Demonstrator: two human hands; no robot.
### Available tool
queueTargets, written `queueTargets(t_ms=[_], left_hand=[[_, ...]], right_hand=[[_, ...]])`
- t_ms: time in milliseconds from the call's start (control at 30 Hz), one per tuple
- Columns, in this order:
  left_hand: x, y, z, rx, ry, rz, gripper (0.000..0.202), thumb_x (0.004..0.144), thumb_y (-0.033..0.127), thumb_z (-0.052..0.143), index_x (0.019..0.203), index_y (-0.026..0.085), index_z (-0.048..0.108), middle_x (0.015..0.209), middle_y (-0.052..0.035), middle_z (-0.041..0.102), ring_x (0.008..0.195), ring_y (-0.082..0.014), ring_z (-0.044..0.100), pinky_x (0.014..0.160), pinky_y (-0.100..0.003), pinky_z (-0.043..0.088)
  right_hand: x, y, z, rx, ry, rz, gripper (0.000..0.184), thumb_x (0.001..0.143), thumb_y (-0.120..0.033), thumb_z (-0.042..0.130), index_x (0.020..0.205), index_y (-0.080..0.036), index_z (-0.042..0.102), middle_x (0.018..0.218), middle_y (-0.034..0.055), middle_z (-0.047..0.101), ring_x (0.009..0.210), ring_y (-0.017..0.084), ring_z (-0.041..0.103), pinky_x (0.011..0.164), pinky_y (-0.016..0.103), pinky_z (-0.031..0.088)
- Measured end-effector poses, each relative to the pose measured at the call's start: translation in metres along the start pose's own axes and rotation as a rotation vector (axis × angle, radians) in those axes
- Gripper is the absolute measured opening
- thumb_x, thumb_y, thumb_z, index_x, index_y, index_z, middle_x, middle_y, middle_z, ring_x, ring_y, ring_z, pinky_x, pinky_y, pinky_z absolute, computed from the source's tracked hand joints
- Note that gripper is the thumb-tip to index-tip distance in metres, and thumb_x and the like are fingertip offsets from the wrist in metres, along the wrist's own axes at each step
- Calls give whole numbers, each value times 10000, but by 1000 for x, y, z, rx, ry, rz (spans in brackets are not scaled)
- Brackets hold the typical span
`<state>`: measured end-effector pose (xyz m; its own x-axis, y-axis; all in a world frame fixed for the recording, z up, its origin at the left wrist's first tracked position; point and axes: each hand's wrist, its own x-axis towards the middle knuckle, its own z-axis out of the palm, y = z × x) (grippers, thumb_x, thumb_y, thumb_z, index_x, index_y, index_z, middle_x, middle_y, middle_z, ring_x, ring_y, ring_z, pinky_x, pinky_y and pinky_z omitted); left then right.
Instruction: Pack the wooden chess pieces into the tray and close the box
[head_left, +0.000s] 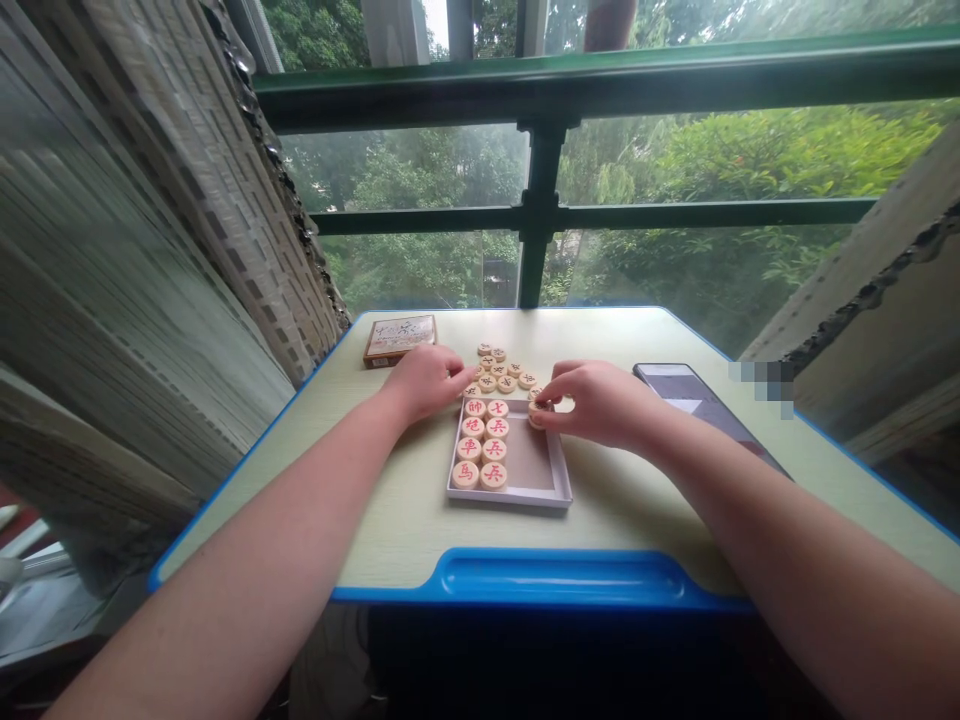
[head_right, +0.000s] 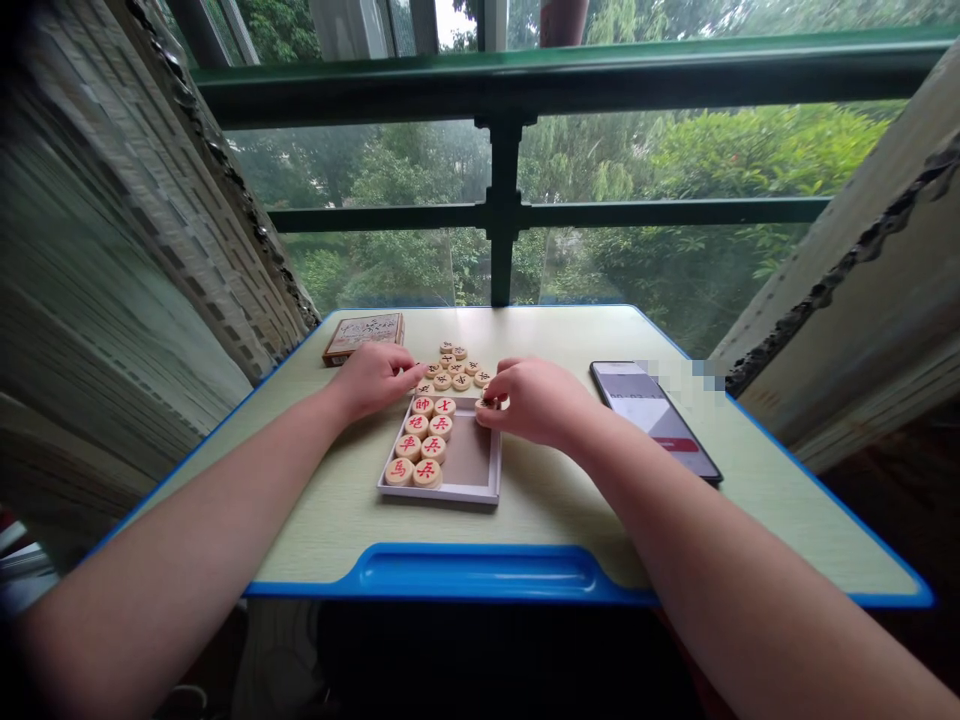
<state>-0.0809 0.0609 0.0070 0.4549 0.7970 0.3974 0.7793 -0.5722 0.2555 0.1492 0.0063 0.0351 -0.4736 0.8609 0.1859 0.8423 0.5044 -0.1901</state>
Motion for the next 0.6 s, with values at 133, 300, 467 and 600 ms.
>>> queueTargets(t_ms=[133, 300, 467, 600], left_hand=[[0, 0, 0, 8, -6, -8, 386, 792, 377, 459, 494, 148, 544, 533, -15, 522, 532, -109, 423, 558, -263, 308], [0, -1, 0, 4, -5, -22, 379, 798, 375, 455, 517, 148, 569, 560, -27, 553, 543, -113, 443, 561, -263, 319], [0, -1, 0, 14, -1, -5, 374, 800, 359, 457, 511, 149, 568, 545, -24, 546, 538, -113, 441, 563, -262, 324], [0, 0, 0, 24, 2, -1, 383, 804, 366, 453, 510, 149, 569, 553, -28, 553, 548, -115, 447, 569, -262, 330]], right_hand=[[0, -1, -1, 13, -3, 16, 233, 735, -407, 601, 790, -225, 737, 776, 26, 632, 582, 107, 517, 507, 235, 325], [1, 1, -1, 13, 38, 15, 194, 760, -312, 566, 751, -200, 724, 786, 37, 636, 597, 112, 525, 523, 234, 340], [-3, -4, -7, 32, 104, -88, 163, 757, -260, 574, 725, -176, 709, 759, 44, 622, 581, 102, 512, 551, 230, 355], [-9, -11, -13, 89, -3, -170, 121, 714, -235, 614, 644, -164, 682, 696, 27, 603, 538, 86, 480, 532, 219, 355]])
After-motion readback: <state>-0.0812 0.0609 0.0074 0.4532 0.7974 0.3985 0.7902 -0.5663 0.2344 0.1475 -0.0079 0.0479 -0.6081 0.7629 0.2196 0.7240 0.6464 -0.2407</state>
